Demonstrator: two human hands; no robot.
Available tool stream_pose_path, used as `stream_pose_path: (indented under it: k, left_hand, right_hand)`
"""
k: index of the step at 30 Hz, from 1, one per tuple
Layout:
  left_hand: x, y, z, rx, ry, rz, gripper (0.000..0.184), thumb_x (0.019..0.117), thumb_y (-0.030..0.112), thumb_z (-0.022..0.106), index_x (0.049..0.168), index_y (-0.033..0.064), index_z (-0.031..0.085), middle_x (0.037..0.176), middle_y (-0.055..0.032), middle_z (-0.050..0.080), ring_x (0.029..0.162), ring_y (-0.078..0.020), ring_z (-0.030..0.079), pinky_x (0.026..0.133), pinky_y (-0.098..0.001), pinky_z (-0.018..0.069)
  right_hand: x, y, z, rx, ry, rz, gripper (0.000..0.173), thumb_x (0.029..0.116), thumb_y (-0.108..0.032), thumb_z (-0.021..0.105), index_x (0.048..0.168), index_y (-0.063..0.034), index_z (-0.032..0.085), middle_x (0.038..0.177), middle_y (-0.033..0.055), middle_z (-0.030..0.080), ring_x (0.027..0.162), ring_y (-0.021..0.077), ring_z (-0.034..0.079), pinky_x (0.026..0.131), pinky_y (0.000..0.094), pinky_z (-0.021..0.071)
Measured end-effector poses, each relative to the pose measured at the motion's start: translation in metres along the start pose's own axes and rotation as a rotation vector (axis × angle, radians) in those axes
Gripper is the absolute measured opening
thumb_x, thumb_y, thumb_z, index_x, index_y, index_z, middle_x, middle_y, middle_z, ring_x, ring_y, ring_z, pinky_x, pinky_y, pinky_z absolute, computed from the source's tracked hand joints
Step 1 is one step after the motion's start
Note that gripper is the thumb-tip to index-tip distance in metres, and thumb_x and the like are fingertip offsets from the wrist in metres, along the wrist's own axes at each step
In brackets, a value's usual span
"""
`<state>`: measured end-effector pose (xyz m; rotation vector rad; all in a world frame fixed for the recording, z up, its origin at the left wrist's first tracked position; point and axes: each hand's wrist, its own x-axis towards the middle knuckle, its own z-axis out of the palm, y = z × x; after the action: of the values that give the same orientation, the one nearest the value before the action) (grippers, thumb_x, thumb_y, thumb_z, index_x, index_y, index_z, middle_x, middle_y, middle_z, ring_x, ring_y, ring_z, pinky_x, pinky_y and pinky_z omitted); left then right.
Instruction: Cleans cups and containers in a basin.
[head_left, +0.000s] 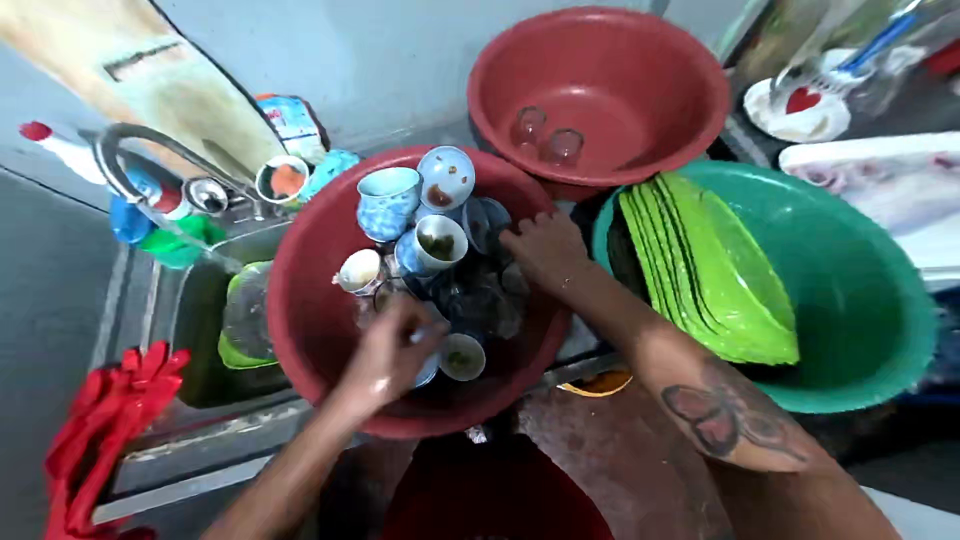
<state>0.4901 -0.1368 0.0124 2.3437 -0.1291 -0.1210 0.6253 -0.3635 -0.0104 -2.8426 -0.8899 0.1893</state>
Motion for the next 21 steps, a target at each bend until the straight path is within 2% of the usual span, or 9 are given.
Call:
stream_pose_path:
  k: [2,4,6,7,10,14,18,21]
  left_hand:
    - [0.026,0.018,0.03,0.331,-0.141,0.14,0.04,0.0951,0.034,0.07,0.107,-0.0045,0.07,0.109,-0.0257,0.065,0.105,-0.0409,0.064,0.091,-0.057,0.0528]
    - [0.045,0.026,0.051,0.629,-0.224,0.184,0.056,0.0889,0.044,0.076,0.115,-0.0055,0.069,0.121,-0.0312,0.061,0.115,-0.0502,0.058,0.093,-0.063,0.0482]
    - [0.059,0.033,0.056,0.804,-0.361,0.11,0.07,0.0869,0.05,0.077,0.124,-0.0077,0.063,0.133,-0.0303,0.055,0.125,-0.0492,0.052,0.1,-0.0616,0.0438]
    - [0.065,0.035,0.056,0.857,-0.41,0.077,0.073,0.0852,0.051,0.078,0.125,-0.0083,0.062,0.136,-0.0294,0.054,0.128,-0.0477,0.05,0.102,-0.0607,0.0428]
    - [0.08,0.027,0.054,0.92,-0.475,0.06,0.074,0.0815,0.056,0.08,0.119,-0.0076,0.066,0.138,-0.0291,0.053,0.131,-0.0469,0.047,0.106,-0.0604,0.0396]
    - [0.093,0.018,0.055,0.957,-0.5,0.117,0.063,0.0818,0.052,0.08,0.11,-0.0041,0.07,0.133,-0.0272,0.055,0.127,-0.0456,0.049,0.1,-0.059,0.0414]
    - [0.092,0.021,0.045,0.956,-0.524,0.135,0.061,0.0793,0.055,0.079,0.102,-0.0005,0.073,0.13,-0.0243,0.058,0.126,-0.0429,0.049,0.101,-0.0579,0.0394]
    - [0.084,0.033,0.024,0.947,-0.555,0.091,0.06,0.0791,0.058,0.078,0.099,0.0007,0.073,0.131,-0.0235,0.058,0.128,-0.0433,0.048,0.103,-0.0591,0.0381]
  right_hand:
    - [0.004,0.0,-0.002,-0.005,-0.019,0.008,0.027,0.0988,0.0,0.056,0.124,0.0003,0.067,0.116,0.032,0.067,0.113,0.054,0.062,0.092,0.0689,0.0464]
    - [0.007,-0.002,-0.013,0.006,-0.081,0.094,0.027,0.0986,-0.004,0.057,0.123,-0.0007,0.068,0.112,0.0305,0.068,0.108,0.0527,0.064,0.084,0.069,0.0494]
    - [0.01,-0.004,-0.026,0.035,-0.159,0.207,0.028,0.0994,-0.009,0.056,0.124,-0.0022,0.067,0.111,0.0307,0.068,0.108,0.0526,0.065,0.083,0.0702,0.0499]
    - [0.009,-0.004,-0.031,0.05,-0.165,0.242,0.028,0.0997,-0.011,0.055,0.123,-0.0014,0.068,0.111,0.0308,0.068,0.108,0.0523,0.065,0.082,0.0703,0.0498]
    - [0.005,-0.002,-0.041,0.109,-0.129,0.319,0.028,0.0998,-0.016,0.056,0.118,0.0009,0.069,0.111,0.03,0.069,0.108,0.0508,0.065,0.084,0.0698,0.0494]
    - [0.006,0.001,-0.051,0.184,-0.138,0.392,0.027,0.1004,-0.016,0.055,0.111,0.0054,0.067,0.111,0.0313,0.067,0.111,0.0507,0.064,0.086,0.0696,0.048]
    - [0.011,-0.001,-0.046,0.192,-0.108,0.428,0.026,0.0998,-0.016,0.055,0.106,0.0054,0.068,0.109,0.0304,0.068,0.109,0.0497,0.065,0.086,0.0692,0.0486]
    - [0.019,-0.006,-0.042,0.21,-0.129,0.483,0.029,0.1008,-0.018,0.055,0.114,0.0045,0.068,0.116,0.0309,0.067,0.114,0.0498,0.063,0.09,0.0705,0.0476]
